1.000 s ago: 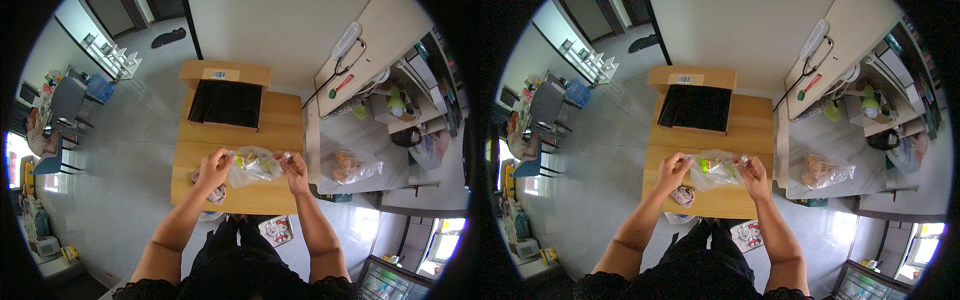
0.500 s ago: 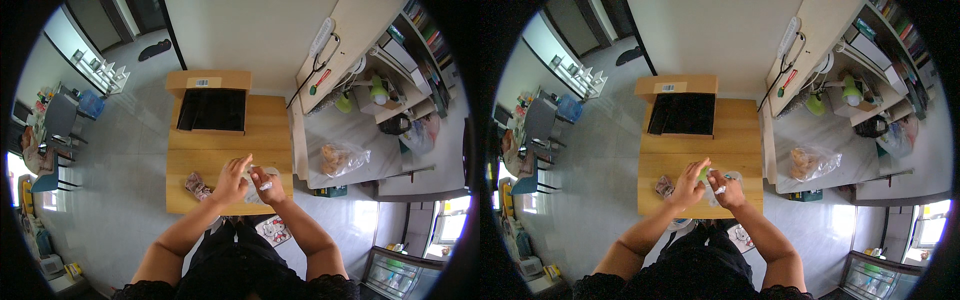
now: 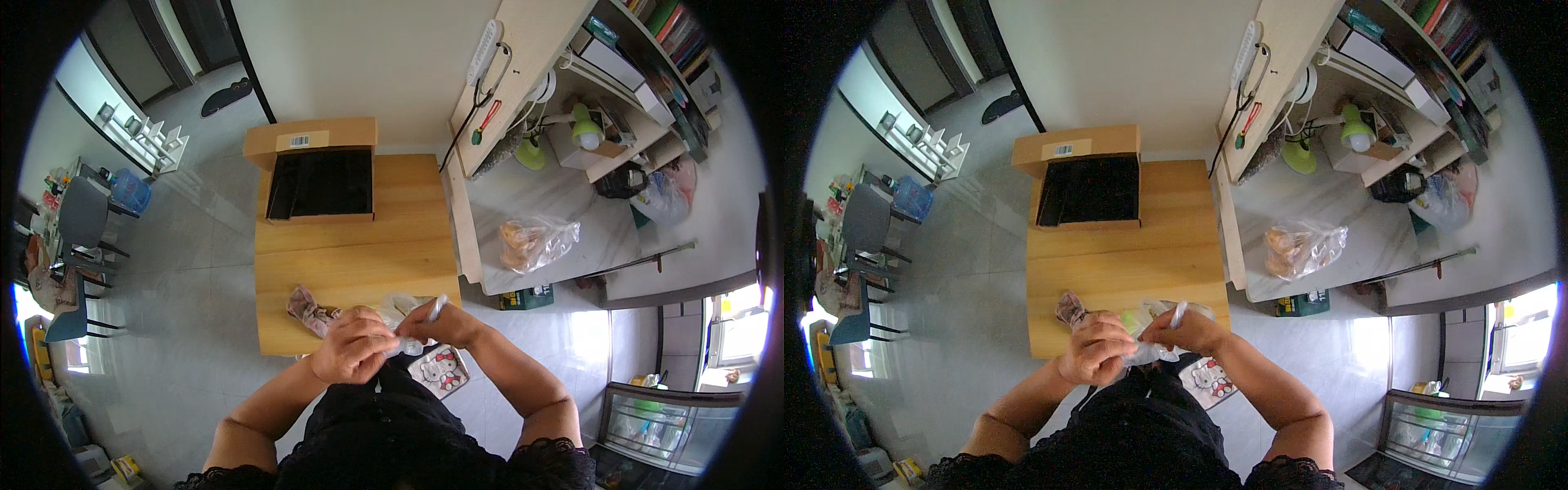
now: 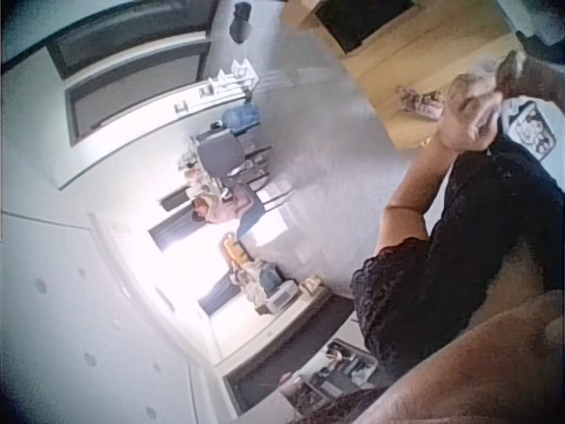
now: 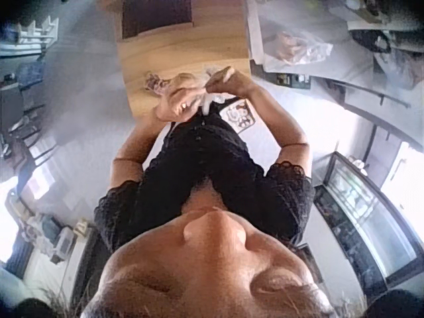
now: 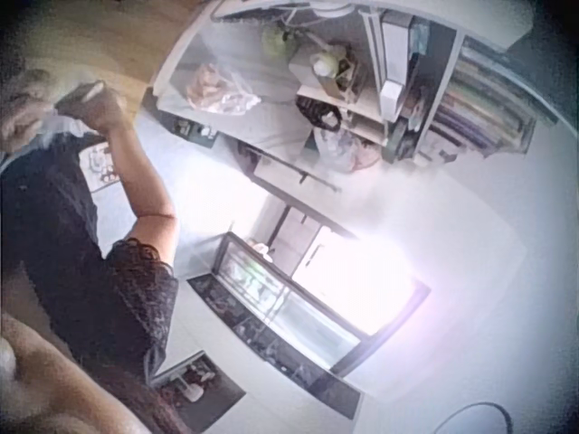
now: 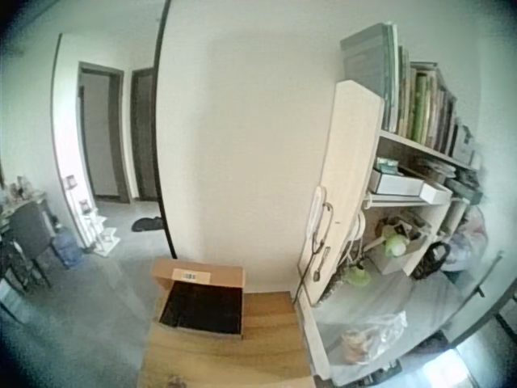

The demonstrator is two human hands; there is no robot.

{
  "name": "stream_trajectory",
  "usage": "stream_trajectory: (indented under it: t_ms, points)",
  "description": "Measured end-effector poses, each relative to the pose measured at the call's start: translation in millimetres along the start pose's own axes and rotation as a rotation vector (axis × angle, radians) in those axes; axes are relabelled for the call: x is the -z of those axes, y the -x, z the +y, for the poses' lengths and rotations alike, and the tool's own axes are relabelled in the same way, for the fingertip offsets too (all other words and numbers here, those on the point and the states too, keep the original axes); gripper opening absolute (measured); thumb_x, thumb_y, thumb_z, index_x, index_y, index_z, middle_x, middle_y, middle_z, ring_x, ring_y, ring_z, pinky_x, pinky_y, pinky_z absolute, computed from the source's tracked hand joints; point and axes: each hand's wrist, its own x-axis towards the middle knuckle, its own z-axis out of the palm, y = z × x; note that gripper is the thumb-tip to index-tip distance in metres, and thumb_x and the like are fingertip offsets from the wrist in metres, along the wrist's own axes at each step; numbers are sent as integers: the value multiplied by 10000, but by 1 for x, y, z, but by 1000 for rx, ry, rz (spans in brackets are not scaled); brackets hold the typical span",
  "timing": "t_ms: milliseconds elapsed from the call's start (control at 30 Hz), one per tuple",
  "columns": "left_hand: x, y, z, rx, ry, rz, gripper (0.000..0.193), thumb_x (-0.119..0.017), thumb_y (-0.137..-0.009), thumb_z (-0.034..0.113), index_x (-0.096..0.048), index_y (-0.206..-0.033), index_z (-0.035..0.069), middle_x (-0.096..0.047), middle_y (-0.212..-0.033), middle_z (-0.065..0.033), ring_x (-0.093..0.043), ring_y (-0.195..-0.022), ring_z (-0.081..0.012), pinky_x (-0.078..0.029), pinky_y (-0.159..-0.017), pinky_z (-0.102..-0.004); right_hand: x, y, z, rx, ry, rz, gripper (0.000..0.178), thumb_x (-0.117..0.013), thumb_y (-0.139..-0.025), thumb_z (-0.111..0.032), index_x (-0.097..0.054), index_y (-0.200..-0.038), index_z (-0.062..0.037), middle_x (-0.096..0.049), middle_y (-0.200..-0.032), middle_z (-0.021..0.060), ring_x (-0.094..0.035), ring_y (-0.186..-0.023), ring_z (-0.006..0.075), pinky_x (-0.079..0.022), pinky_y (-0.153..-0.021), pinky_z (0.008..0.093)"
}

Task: The person cleans a wooden table and a nearby shelf using a cloth, then washes the cloth in the kitchen sink. They move plastic bags and other items aside to wipe the surfaces, then rinse and wring the cloth under running water.

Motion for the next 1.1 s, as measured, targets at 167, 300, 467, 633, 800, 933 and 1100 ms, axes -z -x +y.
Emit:
stream_trajectory:
  t_ms: [167,300,467,633,800,933,1100]
  points:
    - [-29,-3,-4,454,424,155,341,-506,-873,223,-601,-1105,-8,-614,-1073,-122,-571,-1002,-268,-435,-882,-382,-25,22,-15,583,710,35,41,-610,-768,-83,-602,-805,-69,-564,-787,60,-588,-666,182,-487,-609,319]
    - [-44,0,-27,722,704,-161,430,-400,-992,365,-585,-1057,-19,-618,-922,-88,-550,-895,-156,-437,-808,-274,-39,29,-23,889,1339,526,190,-626,-625,-84,-523,-783,-65,-516,-849,79,-578,-680,192,-491,-534,312]
    - [-46,-28,0,821,958,19,331,-471,-975,291,-626,-933,2,-611,-859,-21,-541,-811,-100,-450,-728,-255,-26,35,-24,1095,1314,992,280,-655,-600,-102,-592,-869,-51,-559,-857,70,-577,-669,187,-475,-526,288]
    - [-20,-37,19,639,759,57,160,-628,-882,137,-637,-875,-22,-646,-820,-58,-574,-746,-91,-460,-662,-237,-24,55,-48,1137,1434,945,293,-694,-655,-95,-635,-934,-26,-577,-800,46,-577,-632,167,-467,-495,269]
    - [15,-46,41,462,241,219,78,-671,-823,52,-626,-810,-10,-592,-697,-55,-543,-641,-97,-432,-586,-241,-14,76,-66,945,1607,876,320,-706,-749,-262,-624,-923,-6,-625,-848,74,-607,-633,150,-470,-475,261]
    - [47,-58,62,412,335,531,110,-644,-848,83,-616,-779,2,-563,-694,-19,-508,-617,-90,-417,-583,-245,-15,96,-107,1057,1504,885,324,-716,-731,-288,-493,-684,-57,-631,-775,83,-604,-565,191,-475,-483,278]
    - [85,-6,-23,800,445,836,135,-655,-847,144,-595,-767,54,-543,-664,-8,-490,-582,-96,-415,-547,-252,24,91,-28,763,1233,867,279,-693,-780,-198,-489,-641,-67,-578,-636,81,-580,-548,244,-439,-470,347]
